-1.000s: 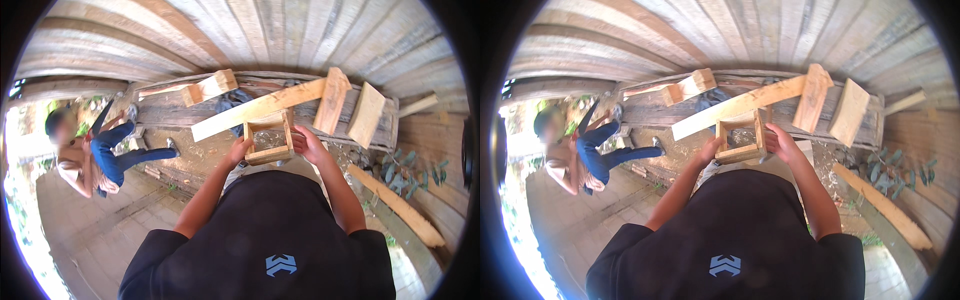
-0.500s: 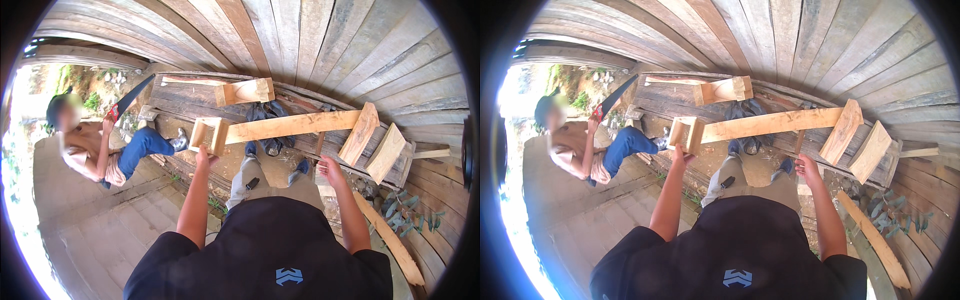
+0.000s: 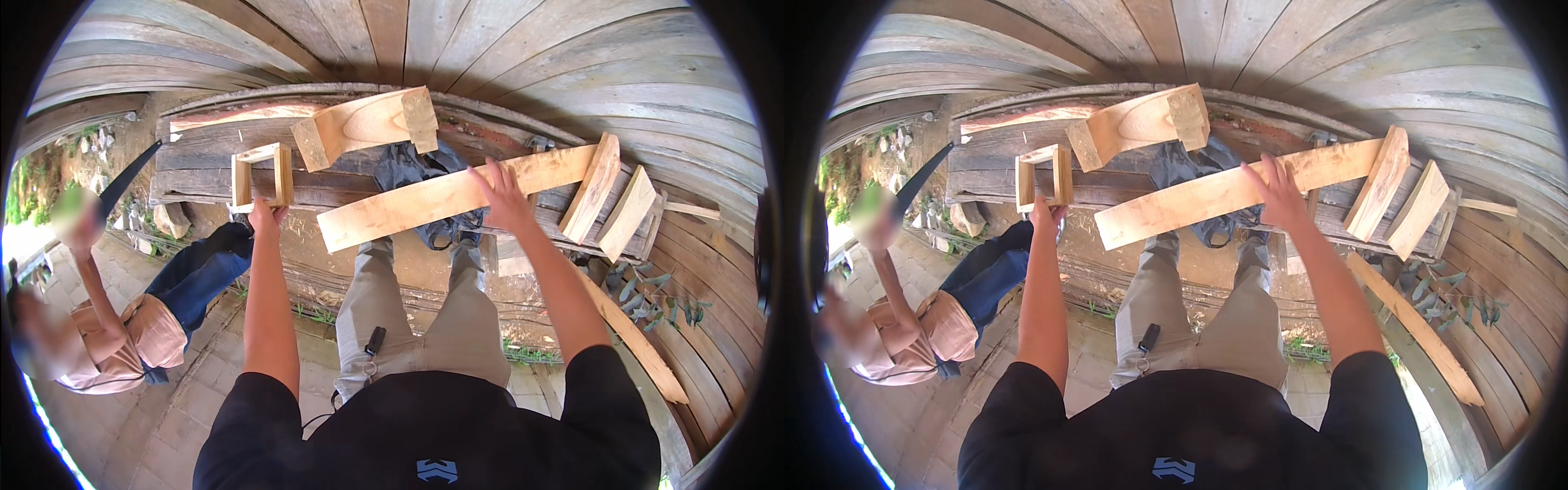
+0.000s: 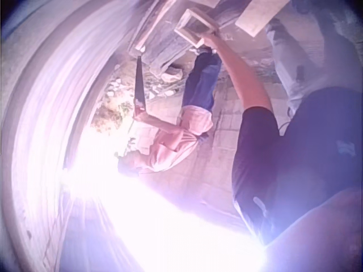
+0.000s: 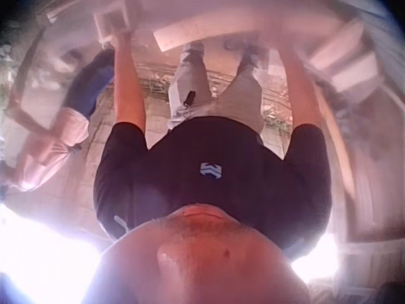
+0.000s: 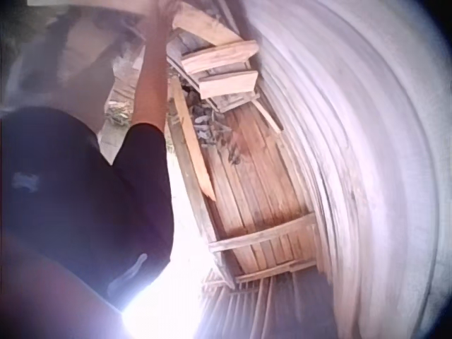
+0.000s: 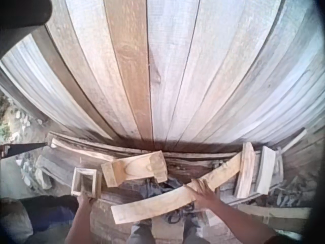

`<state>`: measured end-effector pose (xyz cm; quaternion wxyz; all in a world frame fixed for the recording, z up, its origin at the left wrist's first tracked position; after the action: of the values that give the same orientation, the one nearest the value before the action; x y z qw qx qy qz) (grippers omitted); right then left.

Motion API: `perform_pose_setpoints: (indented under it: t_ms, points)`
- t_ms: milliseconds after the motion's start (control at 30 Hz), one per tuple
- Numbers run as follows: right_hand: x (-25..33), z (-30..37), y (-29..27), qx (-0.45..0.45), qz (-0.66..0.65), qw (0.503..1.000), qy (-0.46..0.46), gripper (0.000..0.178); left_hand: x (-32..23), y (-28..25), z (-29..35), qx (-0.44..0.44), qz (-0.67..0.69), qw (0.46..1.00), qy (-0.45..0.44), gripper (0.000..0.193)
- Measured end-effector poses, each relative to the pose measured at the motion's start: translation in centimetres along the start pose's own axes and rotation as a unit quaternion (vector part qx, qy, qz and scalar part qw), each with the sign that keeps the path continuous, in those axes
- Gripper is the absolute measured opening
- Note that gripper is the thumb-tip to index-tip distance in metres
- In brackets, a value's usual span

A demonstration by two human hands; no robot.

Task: The person picks up and arranges various wooden planks and a small wooden frame on a wooden platform. They retrieve a chisel from a bag and use it to adjust the joints of the wooden frame. The person continues to handle and inspect the wooden pieces.

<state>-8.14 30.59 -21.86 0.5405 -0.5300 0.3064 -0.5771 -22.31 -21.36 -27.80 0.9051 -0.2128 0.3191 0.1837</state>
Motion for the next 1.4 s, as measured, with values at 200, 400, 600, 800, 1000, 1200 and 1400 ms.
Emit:
perform_pose_setpoints:
  t_ms: [200, 400, 600, 800, 1000, 1200, 1400]
  points:
    - [-2.9, -3.3, -0.7, 0.153, -0.029, 0.988, -0.013, 0.097, -0.8, -0.2, 0.0, -0.032, 0.036, 0.999, -0.002, 0.042]
    - [-2.7, -1.0, -1.1, 0.028, -0.045, 0.998, -0.027, 0.082, -0.3, -5.6, 3.4, 0.008, -0.043, 0.998, 0.037, 0.049]
    - [-2.1, 2.7, -6.0, -0.029, -0.085, 0.995, -0.043, 0.088, 8.0, -12.3, 7.1, 0.042, -0.118, 0.991, -0.042, 0.035]
    - [-0.5, 4.1, -12.8, -0.066, -0.121, 0.988, -0.077, 0.099, 12.1, -7.5, 20.1, 0.193, -0.237, 0.949, -0.076, 0.039]
    - [6.4, 3.8, -21.9, -0.149, -0.17, 0.961, -0.157, 0.103, 11.2, -3.0, 26.4, 0.288, -0.326, 0.901, -0.014, 0.041]
    - [9.8, 6.9, -26.7, -0.17, -0.192, 0.951, -0.173, 0.1, 10.3, 0.4, 27.0, 0.286, -0.344, 0.894, 0.024, 0.041]
    - [-2.7, 12.8, -21.6, -0.154, -0.105, 0.982, -0.016, 0.098, 10.6, 3.4, 28.0, 0.31, -0.358, 0.88, 0.044, 0.041]
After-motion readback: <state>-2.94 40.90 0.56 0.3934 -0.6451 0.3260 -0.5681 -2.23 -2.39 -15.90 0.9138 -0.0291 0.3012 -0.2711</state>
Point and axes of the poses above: each hand's wrist, its own z-axis away from the middle knuckle, its own y-axis out of the palm, x = y × z, the point moved 1 cm from there along -z, towards the middle knuckle, and after that the axes turned 4 degrees about -z, right-handed, at the moved point
